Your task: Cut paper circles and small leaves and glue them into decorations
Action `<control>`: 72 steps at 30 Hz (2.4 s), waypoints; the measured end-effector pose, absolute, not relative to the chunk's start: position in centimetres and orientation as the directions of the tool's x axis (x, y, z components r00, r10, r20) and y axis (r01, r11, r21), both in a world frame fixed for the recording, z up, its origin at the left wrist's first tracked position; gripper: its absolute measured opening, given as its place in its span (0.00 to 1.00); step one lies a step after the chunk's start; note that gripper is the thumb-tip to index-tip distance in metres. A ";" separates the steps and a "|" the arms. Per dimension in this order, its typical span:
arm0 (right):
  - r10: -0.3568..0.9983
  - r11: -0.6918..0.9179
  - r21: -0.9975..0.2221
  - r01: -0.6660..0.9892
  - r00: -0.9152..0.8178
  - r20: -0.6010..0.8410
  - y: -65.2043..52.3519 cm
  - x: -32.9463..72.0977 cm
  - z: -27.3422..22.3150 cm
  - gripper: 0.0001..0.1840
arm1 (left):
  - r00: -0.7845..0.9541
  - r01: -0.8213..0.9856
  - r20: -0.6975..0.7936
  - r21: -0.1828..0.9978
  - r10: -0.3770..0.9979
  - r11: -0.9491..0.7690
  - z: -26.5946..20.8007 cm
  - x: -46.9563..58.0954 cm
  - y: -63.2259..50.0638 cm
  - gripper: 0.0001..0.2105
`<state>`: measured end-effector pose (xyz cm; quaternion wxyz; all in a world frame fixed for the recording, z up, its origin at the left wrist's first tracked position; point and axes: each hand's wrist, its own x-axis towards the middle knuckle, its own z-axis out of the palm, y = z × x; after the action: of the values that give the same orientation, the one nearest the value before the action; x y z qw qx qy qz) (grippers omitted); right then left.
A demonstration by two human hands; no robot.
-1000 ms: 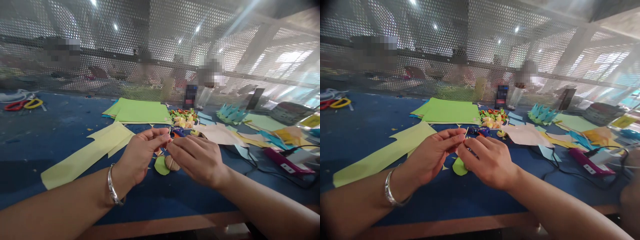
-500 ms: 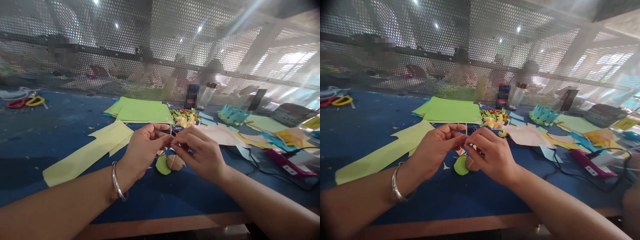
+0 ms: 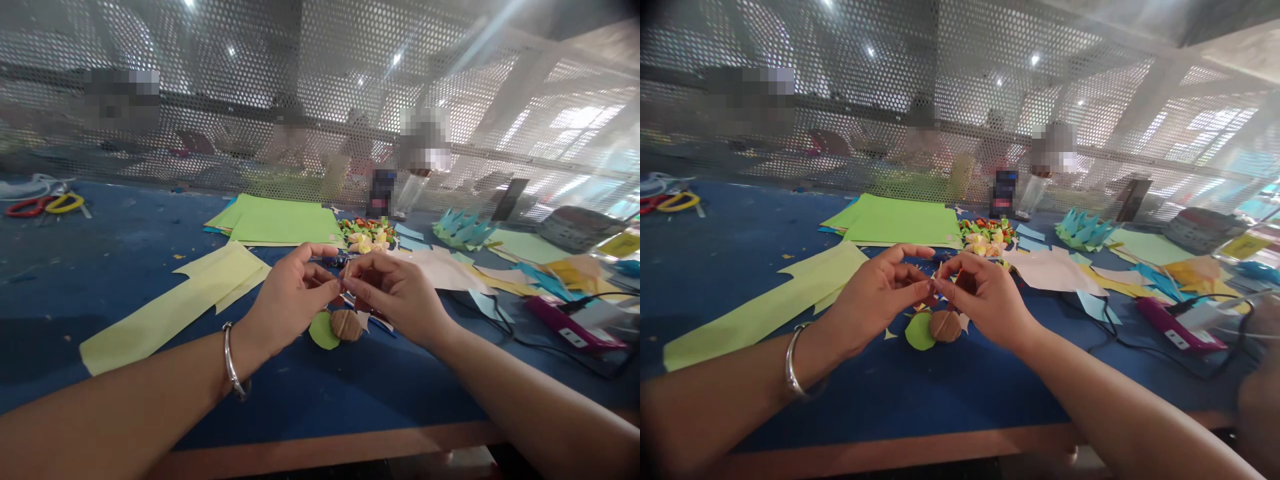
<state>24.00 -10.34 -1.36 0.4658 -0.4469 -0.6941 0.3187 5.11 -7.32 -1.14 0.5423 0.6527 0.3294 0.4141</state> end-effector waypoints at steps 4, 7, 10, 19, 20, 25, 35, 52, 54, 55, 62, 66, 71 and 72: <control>0.944 0.328 -0.908 0.262 -0.135 0.302 -10.3 23.9 -1.2 0.11 | 0.463 -0.023 0.186 0.980 0.867 -0.197 -1.1 5.1 -7.3 0.19; 0.954 0.295 -0.927 0.231 -0.116 0.275 -10.3 23.8 -1.0 0.11 | 0.466 -0.023 0.190 0.979 0.864 -0.203 -1.1 5.1 -7.3 0.18; 0.959 0.277 -0.942 0.187 -0.105 0.262 -10.4 23.7 -1.0 0.11 | 0.469 -0.023 0.201 0.976 0.860 -0.216 -1.2 5.0 -7.4 0.17; 0.960 0.273 -0.952 0.135 -0.095 0.262 -10.4 23.7 -1.0 0.11 | 0.459 -0.012 0.180 0.980 0.870 -0.197 -0.7 5.0 -7.9 0.17; 0.959 0.277 -0.953 0.125 -0.097 0.266 -10.4 23.7 -1.0 0.11 | 0.455 -0.013 0.177 0.981 0.873 -0.192 -0.7 5.1 -8.0 0.17; 0.958 0.280 -0.956 0.089 -0.083 0.273 -10.3 23.7 -1.1 0.14 | 0.449 -0.012 0.170 0.983 0.877 -0.184 -0.5 5.1 -8.0 0.17; 0.944 0.328 -0.941 0.084 -0.078 0.322 -10.3 23.7 -1.2 0.16 | 0.447 -0.026 0.157 0.986 0.881 -0.163 -0.5 5.2 -8.2 0.17; 0.945 0.328 -0.934 0.143 -0.063 0.322 -10.5 23.6 -0.8 0.19 | 0.445 -0.008 0.160 0.985 0.881 -0.175 -0.7 5.0 -8.3 0.19; 0.943 0.333 -0.931 0.150 -0.058 0.328 -10.5 23.6 -0.8 0.19 | 0.429 -0.018 0.159 0.986 0.889 -0.168 -0.6 5.1 -8.4 0.20; 0.942 0.334 -0.930 0.154 -0.057 0.330 -10.5 23.6 -0.9 0.19 | 0.423 -0.024 0.155 0.987 0.893 -0.160 -0.5 5.1 -8.4 0.22; 0.943 0.334 -0.930 0.150 -0.056 0.329 -10.6 23.4 -0.7 0.19 | 0.445 0.002 0.137 0.988 0.885 -0.154 -0.3 5.1 -8.4 0.27; 0.946 0.325 -0.934 0.150 -0.056 0.321 -10.7 23.4 -0.7 0.19 | 0.455 0.009 0.150 0.985 0.878 -0.173 -0.4 5.0 -8.4 0.26; 0.943 0.332 -0.927 0.174 -0.048 0.329 -10.8 23.4 -0.5 0.19 | 0.459 0.029 0.167 0.979 0.873 -0.202 -0.5 4.9 -8.4 0.23; 0.943 0.333 -0.926 0.180 -0.046 0.331 -10.8 23.4 -0.5 0.19 | 0.458 0.032 0.170 0.978 0.872 -0.207 -0.5 4.9 -8.3 0.23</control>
<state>23.40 -10.77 -0.47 0.5250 -0.4486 -0.6253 0.3634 4.91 -8.35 -0.49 0.5311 0.6687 0.3381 0.3955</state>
